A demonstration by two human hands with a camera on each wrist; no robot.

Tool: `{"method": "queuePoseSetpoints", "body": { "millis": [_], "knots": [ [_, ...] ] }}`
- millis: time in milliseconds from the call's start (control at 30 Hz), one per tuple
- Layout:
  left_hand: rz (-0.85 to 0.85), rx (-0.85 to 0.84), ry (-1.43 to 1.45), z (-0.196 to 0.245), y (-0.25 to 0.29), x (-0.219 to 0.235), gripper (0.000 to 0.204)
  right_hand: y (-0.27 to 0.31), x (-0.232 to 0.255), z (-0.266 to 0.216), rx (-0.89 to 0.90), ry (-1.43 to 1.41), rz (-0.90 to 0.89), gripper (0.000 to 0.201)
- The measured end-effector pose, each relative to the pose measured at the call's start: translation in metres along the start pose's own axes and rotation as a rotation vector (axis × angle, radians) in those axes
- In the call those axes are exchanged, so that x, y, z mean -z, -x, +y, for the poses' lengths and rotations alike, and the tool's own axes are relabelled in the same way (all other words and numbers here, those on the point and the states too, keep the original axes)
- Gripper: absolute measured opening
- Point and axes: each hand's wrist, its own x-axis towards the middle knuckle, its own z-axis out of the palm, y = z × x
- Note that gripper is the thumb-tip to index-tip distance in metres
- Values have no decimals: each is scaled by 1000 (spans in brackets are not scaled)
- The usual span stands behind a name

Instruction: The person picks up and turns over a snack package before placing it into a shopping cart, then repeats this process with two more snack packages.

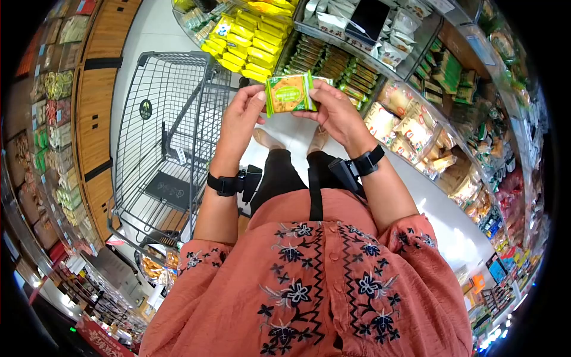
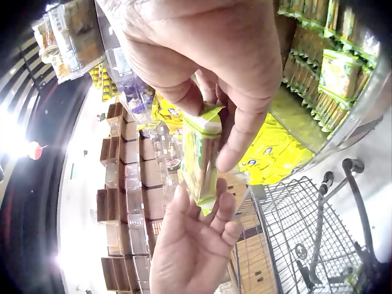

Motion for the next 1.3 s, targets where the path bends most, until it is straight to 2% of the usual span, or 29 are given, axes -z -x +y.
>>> {"method": "queuePoseSetpoints", "body": {
  "millis": [167, 300, 367, 467, 667, 800, 900, 1000, 1067, 1200, 1300],
  "knots": [
    [-25, 44, -5, -6, -6, -11, 37, -4, 18, 8, -3, -36, 0, 27],
    [-124, 121, -16, -27, -21, -19, 36, -5, 38, 22, -32, -50, 31, 26],
    [-176, 187, -23, -42, -33, -22, 35, -4, 54, 33, -54, 11, 119, 25],
    [-139, 235, -71, -65, -58, -32, 33, 0, 81, 49, -105, 112, 282, 28],
    [-129, 222, -242, -110, -113, -65, 32, 22, 111, 47, -138, 110, 322, 31],
    [-138, 143, -252, -144, -137, -91, 26, 29, 124, 47, -122, 69, 322, 33],
    [-172, 153, -288, -154, -147, -100, 30, 34, 129, 46, -123, 53, 315, 34],
    [-78, 141, -415, -165, -154, -109, 33, 34, 129, 46, -139, 53, 324, 33],
    [-65, -8, -610, -185, -163, -104, 34, 34, 128, 46, -147, 63, 323, 32],
    [76, -205, -840, -176, -153, -103, 36, 29, 122, 45, -170, 87, 299, 30],
    [-47, -196, -730, -153, -143, -87, 35, 22, 111, 43, -184, 111, 279, 29]
  ]
}}
